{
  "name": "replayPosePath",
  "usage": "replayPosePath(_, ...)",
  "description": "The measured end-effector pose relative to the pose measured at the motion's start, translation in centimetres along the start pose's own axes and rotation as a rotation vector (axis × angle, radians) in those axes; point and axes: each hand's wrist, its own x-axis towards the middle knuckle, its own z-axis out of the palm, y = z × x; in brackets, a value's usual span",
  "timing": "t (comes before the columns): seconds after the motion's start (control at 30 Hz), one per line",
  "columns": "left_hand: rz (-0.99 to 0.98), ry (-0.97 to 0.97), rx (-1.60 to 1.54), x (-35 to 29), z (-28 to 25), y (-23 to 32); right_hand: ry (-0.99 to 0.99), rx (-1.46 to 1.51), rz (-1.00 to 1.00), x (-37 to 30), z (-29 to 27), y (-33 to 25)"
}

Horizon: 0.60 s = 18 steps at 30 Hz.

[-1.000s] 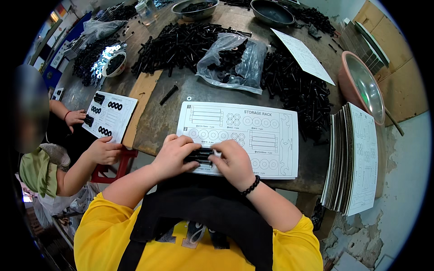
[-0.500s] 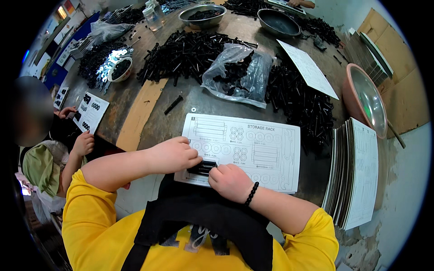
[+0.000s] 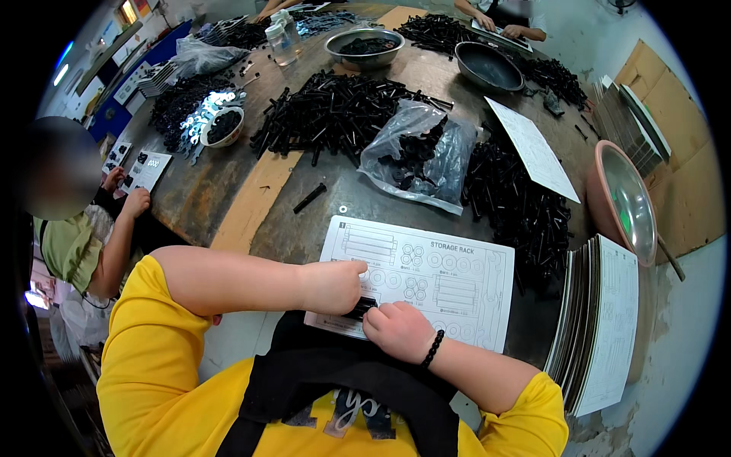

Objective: The person arranges black cylindrical rods and circular washers onto printed instruction sheets at a workbench. They repeatedly pick items from piles and plastic bags, place them on designated spots on the sheets, and stack completed sheets. Other workers are visible in the background performing similar tasks.

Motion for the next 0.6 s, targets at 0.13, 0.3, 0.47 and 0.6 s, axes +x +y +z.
replayPosePath(0.13, -0.205, 0.033, -0.430, -1.6, 1.7, -2.0, -0.123, 0.123, 0.086, 0.6, -1.5, 0.5)
replayPosePath(0.3, -1.035, 0.242, -0.719, -4.9, 8.6, -8.1, -0.077, 0.254, 0.289, 5.7, -4.5, 5.6)
replayPosePath(0.47, -1.217, 0.267, -0.770, -5.1, 14.5, -9.1, 0.105, 0.271, 0.415, 13.6, -0.2, 14.1)
replayPosePath(0.6, -1.205, 0.558, -0.796, -5.9, 14.2, -10.6, 0.098, 0.157, 0.618, 17.4, 3.3, 18.5)
